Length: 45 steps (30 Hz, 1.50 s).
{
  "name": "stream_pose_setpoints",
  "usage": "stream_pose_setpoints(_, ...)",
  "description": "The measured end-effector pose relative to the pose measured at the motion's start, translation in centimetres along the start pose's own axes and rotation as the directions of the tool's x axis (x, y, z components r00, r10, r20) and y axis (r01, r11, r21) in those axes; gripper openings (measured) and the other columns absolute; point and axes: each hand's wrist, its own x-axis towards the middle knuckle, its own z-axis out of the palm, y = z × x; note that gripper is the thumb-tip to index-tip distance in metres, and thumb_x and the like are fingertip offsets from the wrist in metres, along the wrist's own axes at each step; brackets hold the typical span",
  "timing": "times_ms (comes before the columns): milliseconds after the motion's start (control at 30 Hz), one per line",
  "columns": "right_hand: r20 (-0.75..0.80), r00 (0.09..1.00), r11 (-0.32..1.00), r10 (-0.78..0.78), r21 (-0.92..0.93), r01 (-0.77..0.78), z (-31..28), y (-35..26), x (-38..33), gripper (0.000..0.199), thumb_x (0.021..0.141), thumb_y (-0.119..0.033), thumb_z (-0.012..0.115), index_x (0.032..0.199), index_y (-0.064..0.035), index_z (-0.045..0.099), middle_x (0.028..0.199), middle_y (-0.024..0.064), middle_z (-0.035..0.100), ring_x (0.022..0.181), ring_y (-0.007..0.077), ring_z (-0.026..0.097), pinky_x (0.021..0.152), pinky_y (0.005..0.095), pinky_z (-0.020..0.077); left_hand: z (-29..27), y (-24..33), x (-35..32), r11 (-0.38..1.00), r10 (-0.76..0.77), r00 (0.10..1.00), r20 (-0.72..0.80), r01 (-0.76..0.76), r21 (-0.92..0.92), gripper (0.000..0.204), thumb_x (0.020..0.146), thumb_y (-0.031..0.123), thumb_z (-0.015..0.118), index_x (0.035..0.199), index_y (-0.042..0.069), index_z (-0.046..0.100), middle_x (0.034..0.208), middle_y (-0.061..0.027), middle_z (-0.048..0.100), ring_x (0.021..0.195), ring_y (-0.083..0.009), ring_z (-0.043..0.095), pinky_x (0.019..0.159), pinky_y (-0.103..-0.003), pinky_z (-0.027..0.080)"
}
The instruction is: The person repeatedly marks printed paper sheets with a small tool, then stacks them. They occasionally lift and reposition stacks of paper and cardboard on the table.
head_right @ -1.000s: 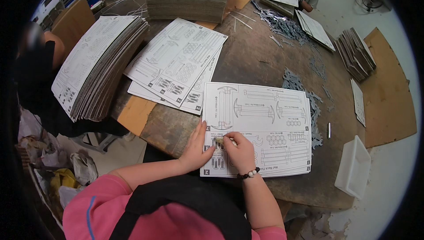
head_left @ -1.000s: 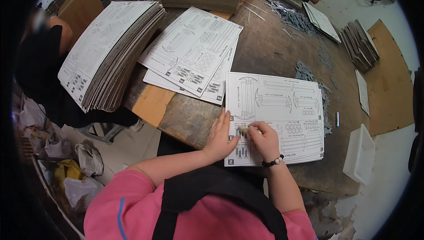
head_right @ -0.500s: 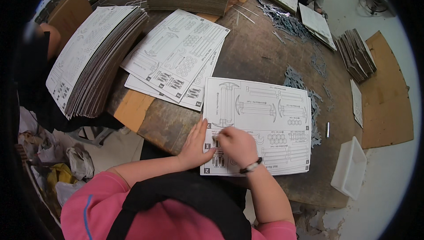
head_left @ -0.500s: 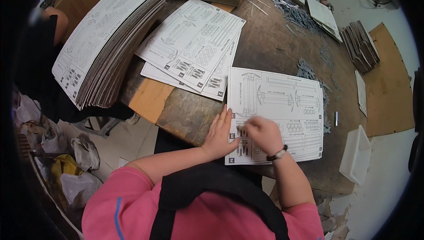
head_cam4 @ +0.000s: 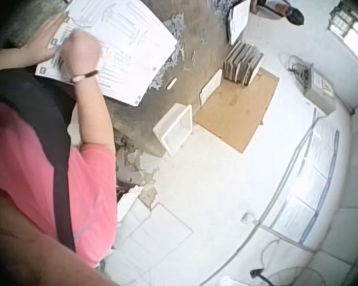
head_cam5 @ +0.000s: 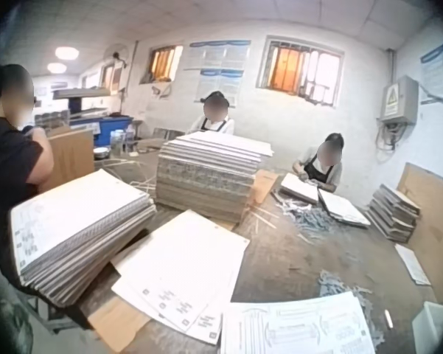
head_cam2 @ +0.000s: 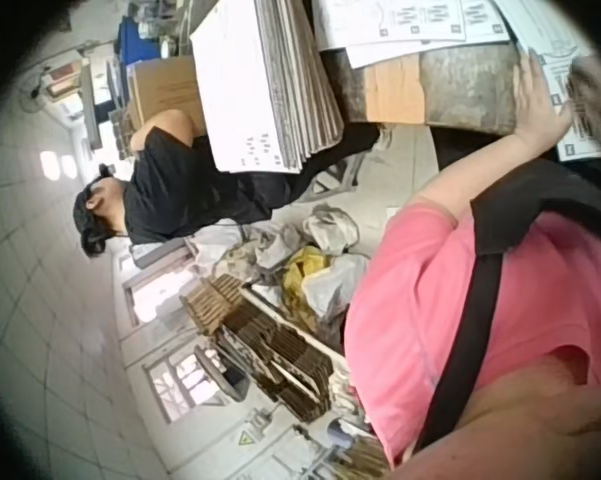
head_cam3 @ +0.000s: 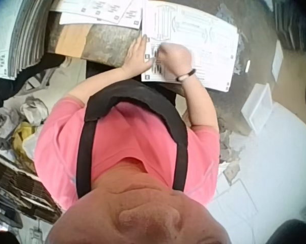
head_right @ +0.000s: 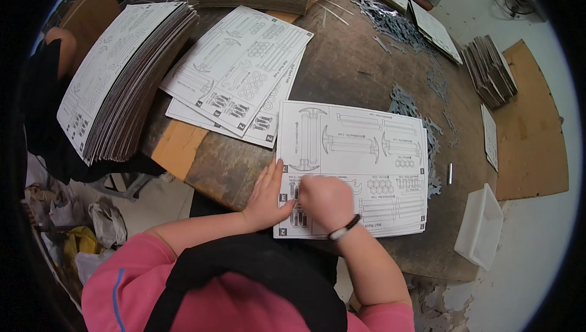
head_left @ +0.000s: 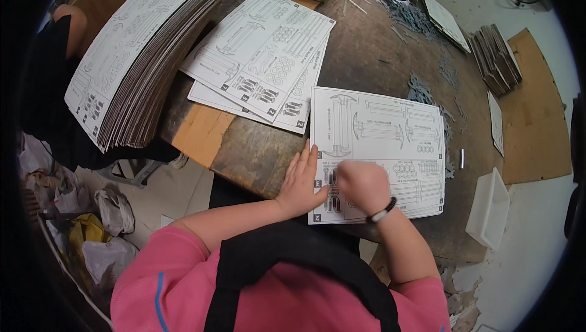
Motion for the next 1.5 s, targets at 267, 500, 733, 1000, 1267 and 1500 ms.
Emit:
stream_pose_setpoints(267,0.021,0.946,0.756,0.324,0.596,-0.271,-0.1,0.9,-2.8,0.019,0.078,-0.020,0.059,0.084,-0.0029,0.063,0.073,0.0079,0.064,0.058,0.0205,0.059,0.055,0.0294,0.0456,0.2,-0.8,0.0,0.997,0.072,0.997,-0.039,-0.073,-0.023,0.073,0.077,0.023,0.052,0.131,-0.010,0.016,0.136,-0.0305,0.015,0.127,-0.0393,0.018,0.106,-0.045,0.014)
stream_pose_setpoints(500,0.247,0.859,0.567,0.449,0.664,-0.487,0.3,0.7,-3.2,0.016,0.078,-0.018,0.057,0.081,-0.0028,0.062,0.068,0.0065,0.060,0.055,0.0133,0.055,0.052,0.0255,0.0435,0.3,-0.7,-0.1,0.998,0.063,0.997,-0.047,-0.064,-0.019,0.069,0.078,0.018,0.050,0.131,-0.010,0.016,0.136,-0.0303,0.016,0.126,-0.0416,0.019,0.105,-0.045,0.013)
stream_pose_setpoints(733,-0.021,0.995,0.993,-0.100,-0.063,0.099,0.6,-2.7,-2.7,0.011,0.072,-0.015,0.055,0.065,-0.0084,0.058,0.059,0.0095,0.057,0.055,0.0265,0.057,0.049,0.0369,0.0451,0.6,-0.8,-0.1,0.999,0.044,0.998,-0.046,-0.045,-0.019,0.068,0.079,0.018,0.049,0.131,-0.011,0.017,0.136,-0.0308,0.015,0.126,-0.0432,0.019,0.105,-0.045,0.013)
stream_pose_setpoints(1000,0.168,0.857,0.602,0.487,0.646,-0.469,0.7,2.4,-4.6,0.021,0.078,-0.021,0.057,0.087,-0.0036,0.064,0.072,0.0090,0.063,0.060,0.0183,0.059,0.058,0.0278,0.0458,0.3,-0.6,0.0,0.996,0.081,0.995,-0.062,-0.083,-0.039,0.067,0.079,0.018,0.049,0.130,-0.011,0.017,0.137,-0.0309,0.015,0.126,-0.0427,0.018,0.105,-0.045,0.013)
stream_pose_setpoints(1267,0.032,0.999,0.980,-0.041,-0.194,0.046,0.0,-2.3,-3.6,0.012,0.071,-0.014,0.054,0.062,-0.0069,0.054,0.059,0.0106,0.057,0.053,0.0290,0.057,0.048,0.0394,0.0447,0.5,-0.6,0.0,0.999,0.039,0.998,-0.054,-0.039,-0.002,0.067,0.079,0.018,0.048,0.131,-0.010,0.018,0.137,-0.0305,0.015,0.126,-0.0427,0.019,0.105,-0.045,0.014)
stream_pose_setpoints(1500,0.222,0.901,0.620,0.372,0.663,-0.420,0.4,0.1,-5.4,0.018,0.078,-0.019,0.057,0.086,-0.0043,0.064,0.072,0.0112,0.063,0.065,0.0232,0.060,0.061,0.0287,0.0463,0.3,-0.8,-0.1,0.996,0.067,0.995,-0.069,-0.071,-0.046,0.067,0.079,0.018,0.048,0.131,-0.010,0.017,0.136,-0.0310,0.016,0.126,-0.0436,0.019,0.105,-0.045,0.013)
